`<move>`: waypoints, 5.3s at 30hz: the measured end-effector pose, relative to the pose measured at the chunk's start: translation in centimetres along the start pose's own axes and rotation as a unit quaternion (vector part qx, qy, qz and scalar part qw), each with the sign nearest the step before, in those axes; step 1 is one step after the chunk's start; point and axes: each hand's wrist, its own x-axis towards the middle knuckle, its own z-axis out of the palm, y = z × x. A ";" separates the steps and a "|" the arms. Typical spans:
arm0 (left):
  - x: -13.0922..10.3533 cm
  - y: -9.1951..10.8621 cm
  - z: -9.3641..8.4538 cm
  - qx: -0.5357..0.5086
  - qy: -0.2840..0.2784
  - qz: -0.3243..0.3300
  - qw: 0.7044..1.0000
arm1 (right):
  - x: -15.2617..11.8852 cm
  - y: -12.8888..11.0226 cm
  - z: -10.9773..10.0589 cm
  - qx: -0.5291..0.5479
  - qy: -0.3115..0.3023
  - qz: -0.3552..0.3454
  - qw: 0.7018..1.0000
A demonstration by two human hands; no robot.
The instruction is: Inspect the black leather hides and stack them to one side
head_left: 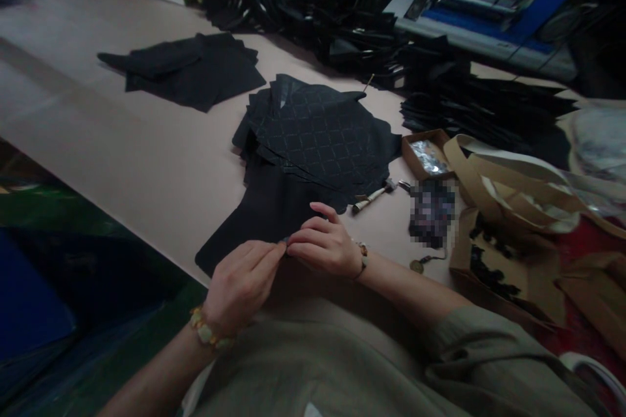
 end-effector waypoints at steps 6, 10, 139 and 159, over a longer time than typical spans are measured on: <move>-0.4 -1.1 0.1 -0.053 0.007 -0.018 0.998 | 0.0 0.1 0.1 0.030 -0.010 0.007 0.999; -0.3 -1.4 0.0 -0.050 0.018 0.032 0.998 | -0.1 0.3 0.3 0.072 0.002 0.007 0.997; 1.0 1.2 -2.1 0.118 0.028 -0.066 0.990 | 2.1 -2.1 -0.7 0.340 -0.072 0.309 0.885; 2.0 -0.3 -1.9 -0.366 -0.074 -0.311 0.874 | 1.8 -1.8 -0.8 0.467 -0.071 0.393 0.789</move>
